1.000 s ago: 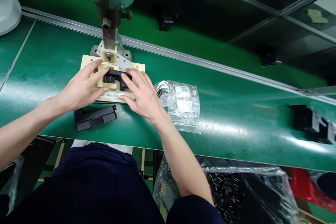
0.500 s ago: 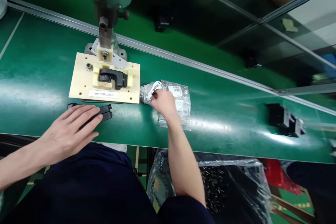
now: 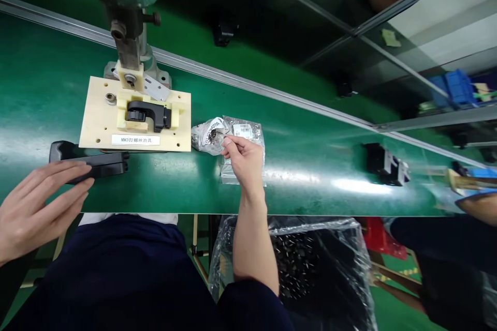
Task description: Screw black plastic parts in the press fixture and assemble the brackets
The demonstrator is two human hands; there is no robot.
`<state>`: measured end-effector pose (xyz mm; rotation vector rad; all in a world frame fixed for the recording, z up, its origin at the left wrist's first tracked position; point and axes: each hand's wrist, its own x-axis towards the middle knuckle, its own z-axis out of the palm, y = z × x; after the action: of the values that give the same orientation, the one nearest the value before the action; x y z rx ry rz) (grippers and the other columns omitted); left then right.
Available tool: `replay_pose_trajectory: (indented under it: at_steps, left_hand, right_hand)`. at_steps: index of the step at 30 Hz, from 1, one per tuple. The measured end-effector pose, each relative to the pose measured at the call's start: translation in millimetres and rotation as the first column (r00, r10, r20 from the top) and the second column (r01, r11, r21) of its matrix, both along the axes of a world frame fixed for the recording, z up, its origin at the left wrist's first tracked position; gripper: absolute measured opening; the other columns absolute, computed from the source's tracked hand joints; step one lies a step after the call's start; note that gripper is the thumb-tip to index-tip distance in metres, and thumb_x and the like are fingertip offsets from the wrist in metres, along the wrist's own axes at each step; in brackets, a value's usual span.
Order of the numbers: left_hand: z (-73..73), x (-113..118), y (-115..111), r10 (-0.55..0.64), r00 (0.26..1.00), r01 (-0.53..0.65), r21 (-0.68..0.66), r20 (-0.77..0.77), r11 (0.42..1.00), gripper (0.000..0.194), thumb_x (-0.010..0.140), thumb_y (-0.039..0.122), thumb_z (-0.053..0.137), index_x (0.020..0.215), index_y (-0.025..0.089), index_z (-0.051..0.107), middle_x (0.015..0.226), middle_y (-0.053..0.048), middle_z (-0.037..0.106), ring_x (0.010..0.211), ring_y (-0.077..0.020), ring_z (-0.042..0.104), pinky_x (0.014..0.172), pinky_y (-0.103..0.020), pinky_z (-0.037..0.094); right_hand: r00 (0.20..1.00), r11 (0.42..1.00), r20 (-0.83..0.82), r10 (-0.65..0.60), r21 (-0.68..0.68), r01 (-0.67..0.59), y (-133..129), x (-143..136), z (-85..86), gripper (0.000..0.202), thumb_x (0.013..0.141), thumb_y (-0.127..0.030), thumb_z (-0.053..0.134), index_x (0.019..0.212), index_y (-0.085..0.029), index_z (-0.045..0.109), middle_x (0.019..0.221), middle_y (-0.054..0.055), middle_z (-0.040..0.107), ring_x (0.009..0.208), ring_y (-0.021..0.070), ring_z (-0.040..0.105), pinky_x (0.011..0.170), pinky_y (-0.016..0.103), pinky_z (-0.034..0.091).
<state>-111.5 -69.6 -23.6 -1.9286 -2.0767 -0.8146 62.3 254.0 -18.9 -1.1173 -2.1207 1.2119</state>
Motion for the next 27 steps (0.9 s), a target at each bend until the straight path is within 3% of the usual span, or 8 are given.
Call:
replay_pose_trajectory:
  at_steps: [5, 8, 10, 13, 16, 20, 23, 27]
  left_hand:
    - [14.7, 47.6, 35.0, 0.022, 0.85, -0.149, 0.201, 0.527, 0.968, 0.024, 0.079, -0.004, 0.059, 0.097, 0.011, 0.063, 0.087, -0.009, 0.065, 0.081, -0.0169, 0.064, 0.068, -0.027, 0.054]
    - [20.3, 62.7, 63.8, 0.039, 0.547, -0.182, 0.074, 0.836, 0.98, 0.016, 0.086, 0.005, 0.054, 0.093, 0.015, 0.065, 0.081, -0.004, 0.065, 0.071, -0.0116, 0.062, 0.061, -0.022, 0.05]
    - [22.5, 65.3, 79.8, 0.091, 0.251, -0.124, -0.061, 0.964, 0.99, 0.012, 0.087, 0.015, 0.055, 0.085, 0.015, 0.067, 0.075, -0.003, 0.064, 0.064, -0.0105, 0.059, 0.056, -0.021, 0.049]
    - [24.3, 63.1, 94.4, 0.143, -0.217, 0.012, -0.144, 0.966, 0.99, 0.021, 0.086, 0.03, 0.059, 0.073, 0.014, 0.066, 0.066, -0.002, 0.061, 0.057, -0.0102, 0.056, 0.052, -0.021, 0.05]
    - [24.5, 59.9, 97.3, 0.132, -0.476, 0.037, -0.131, 0.87, 0.991, 0.029, 0.08, 0.04, 0.068, 0.068, 0.013, 0.064, 0.061, -0.001, 0.058, 0.054, -0.0092, 0.054, 0.046, -0.02, 0.047]
    - [22.9, 59.1, 92.5, 0.136, -0.561, 0.002, -0.163, 0.817, 0.987, 0.029, 0.073, 0.042, 0.076, 0.074, 0.014, 0.068, 0.059, 0.0, 0.056, 0.056, -0.0092, 0.053, 0.042, -0.017, 0.044]
    - [21.6, 60.9, 91.2, 0.127, -0.558, -0.042, -0.181, 0.82, 0.983, 0.03, 0.069, 0.041, 0.08, 0.075, 0.014, 0.069, 0.057, 0.001, 0.056, 0.053, -0.0084, 0.051, 0.04, -0.016, 0.042]
    - [20.1, 63.9, 92.8, 0.104, -0.524, -0.116, -0.192, 0.845, 0.975, 0.03, 0.067, 0.041, 0.08, 0.071, 0.013, 0.068, 0.054, 0.001, 0.056, 0.048, -0.0071, 0.048, 0.039, -0.018, 0.042]
  right_hand:
    - [0.987, 0.999, -0.161, -0.016, -0.045, 0.009, -37.2, 3.5, 6.7, 0.013, 0.076, -0.029, 0.065, 0.073, -0.018, 0.07, 0.057, -0.001, 0.061, 0.045, 0.0092, 0.052, 0.047, 0.024, 0.047]
    - [0.962, 0.994, -0.261, 0.084, -0.043, -0.099, -63.9, -0.4, 6.6, 0.01, 0.082, -0.023, 0.062, 0.079, -0.019, 0.07, 0.062, -0.001, 0.063, 0.045, 0.0094, 0.053, 0.043, 0.023, 0.046]
    - [0.943, 0.97, -0.266, 0.198, 0.194, -0.149, -80.5, -2.9, 5.6, 0.012, 0.086, -0.015, 0.059, 0.087, -0.02, 0.07, 0.069, 0.001, 0.066, 0.05, 0.01, 0.057, 0.045, 0.023, 0.047]
    - [0.903, 0.67, -0.112, 0.415, 0.709, -0.22, -99.1, -4.0, 3.6, 0.02, 0.084, -0.004, 0.059, 0.098, -0.017, 0.066, 0.077, 0.004, 0.067, 0.061, 0.0123, 0.06, 0.051, 0.024, 0.048]
    - [0.854, 0.406, 0.052, 0.518, 0.864, -0.298, -106.4, -2.4, 0.0, 0.022, 0.084, -0.003, 0.058, 0.103, -0.013, 0.063, 0.076, 0.006, 0.066, 0.061, 0.0131, 0.056, 0.051, 0.026, 0.046]
    - [0.833, 0.346, 0.115, 0.541, 0.872, -0.346, -107.0, -1.6, -7.8, 0.022, 0.085, -0.005, 0.057, 0.105, -0.013, 0.062, 0.075, 0.006, 0.065, 0.06, 0.0136, 0.055, 0.05, 0.027, 0.041]
    - [0.836, 0.386, 0.085, 0.541, 0.858, -0.338, -110.6, -4.4, -11.9, 0.023, 0.083, -0.004, 0.058, 0.105, -0.011, 0.062, 0.076, 0.007, 0.065, 0.06, 0.0135, 0.053, 0.05, 0.028, 0.042]
    - [0.822, 0.704, -0.18, 0.54, 0.632, -0.324, -119.5, -7.8, -12.0, 0.026, 0.084, -0.003, 0.058, 0.107, -0.012, 0.063, 0.088, 0.009, 0.065, 0.071, 0.0143, 0.06, 0.057, 0.026, 0.05]
